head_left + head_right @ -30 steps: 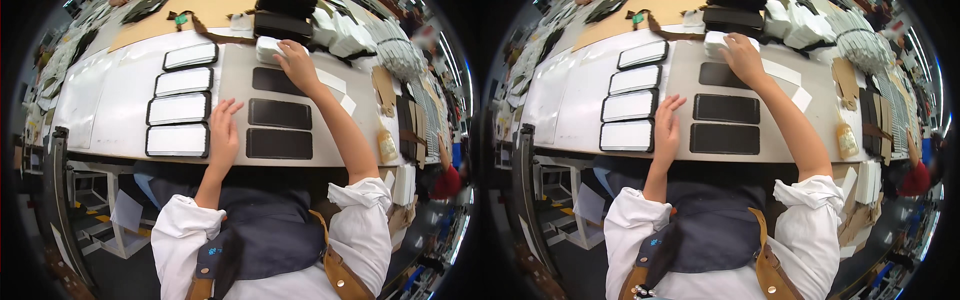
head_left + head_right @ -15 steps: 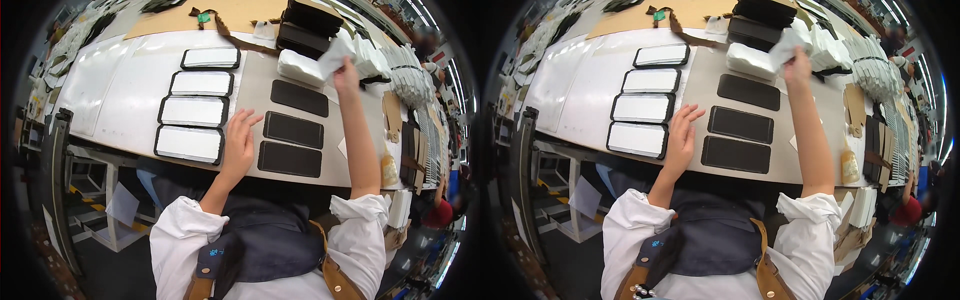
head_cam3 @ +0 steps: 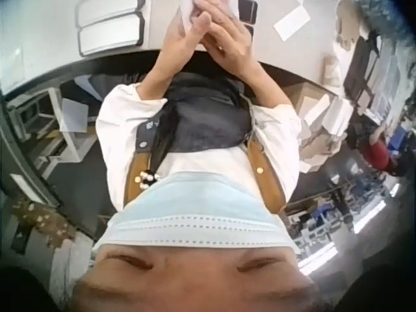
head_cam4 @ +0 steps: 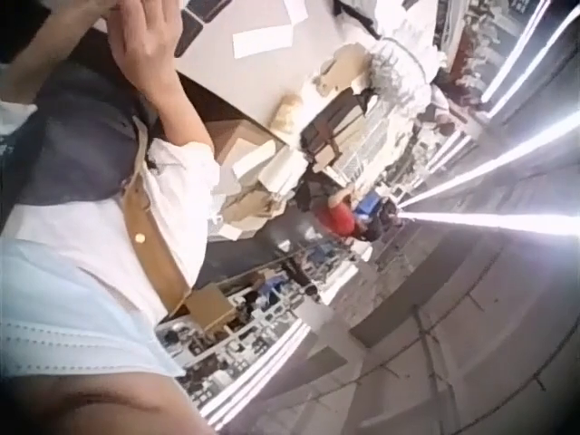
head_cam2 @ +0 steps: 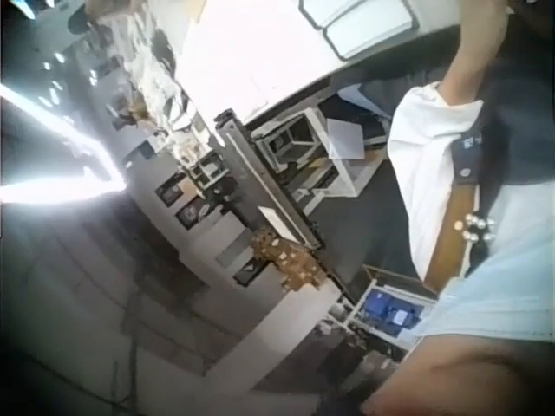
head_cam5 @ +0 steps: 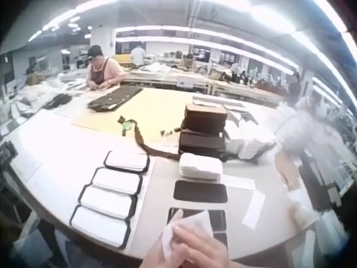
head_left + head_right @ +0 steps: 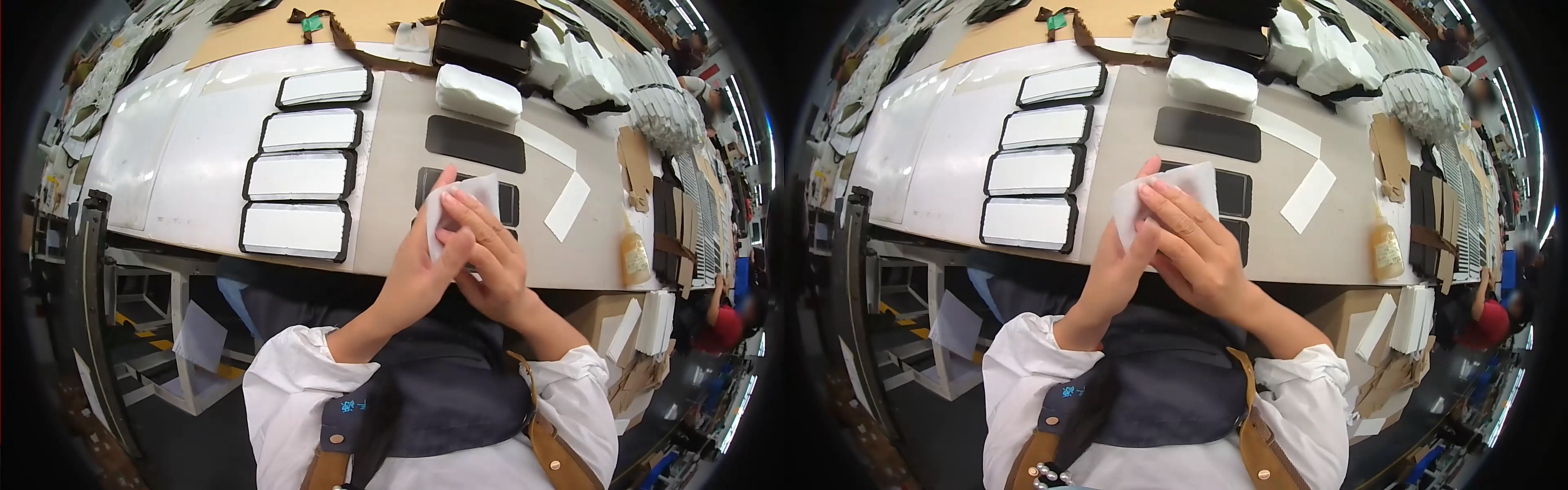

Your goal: Applying adhesive and lining to leather components at a workshop table.

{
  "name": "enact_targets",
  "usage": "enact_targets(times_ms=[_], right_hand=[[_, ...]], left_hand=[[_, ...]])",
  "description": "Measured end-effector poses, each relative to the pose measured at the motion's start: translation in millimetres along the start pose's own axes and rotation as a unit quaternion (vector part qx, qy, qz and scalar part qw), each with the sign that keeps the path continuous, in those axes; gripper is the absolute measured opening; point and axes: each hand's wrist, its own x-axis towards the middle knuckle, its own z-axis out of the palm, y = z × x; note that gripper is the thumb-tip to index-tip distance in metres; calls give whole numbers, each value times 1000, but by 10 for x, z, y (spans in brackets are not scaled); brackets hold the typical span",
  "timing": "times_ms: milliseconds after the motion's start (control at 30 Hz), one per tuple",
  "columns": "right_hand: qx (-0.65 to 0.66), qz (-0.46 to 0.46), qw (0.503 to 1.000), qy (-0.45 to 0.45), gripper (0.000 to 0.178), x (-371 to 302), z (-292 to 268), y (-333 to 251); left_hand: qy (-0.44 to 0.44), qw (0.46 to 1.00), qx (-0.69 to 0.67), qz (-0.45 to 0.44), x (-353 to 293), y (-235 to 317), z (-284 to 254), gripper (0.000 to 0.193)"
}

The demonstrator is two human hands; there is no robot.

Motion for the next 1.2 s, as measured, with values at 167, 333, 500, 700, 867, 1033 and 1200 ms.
enact_targets(times_ms=[167, 333, 500, 700, 867, 1033, 1200], right_hand=[[111, 104, 981, 124, 35, -341, -60, 0], [584, 395, 705, 84, 76, -416, -260, 183], [439, 466, 762, 96, 29, -548, -367, 105], [242, 467, 847, 72, 21, -730, -370, 148], [56, 422, 905, 19, 27, -914, -317, 212], [-49, 381, 923, -9, 32, -999, -244, 281], [-69, 359, 931, -4, 35, -1025, -182, 305]], left_hand=[[-53, 996, -41, -64, 61, 128, -119, 52], [-112, 985, -87, -94, 69, 384, -82, 52], [-85, 992, -6, -90, 55, 152, -166, 43], [-36, 942, 297, -152, -60, -123, -383, 21], [-14, 911, 390, -131, -143, -278, -427, 23], [13, 834, 549, 51, -203, -413, -440, 26], [18, 816, 575, 50, -196, -488, -460, 26]])
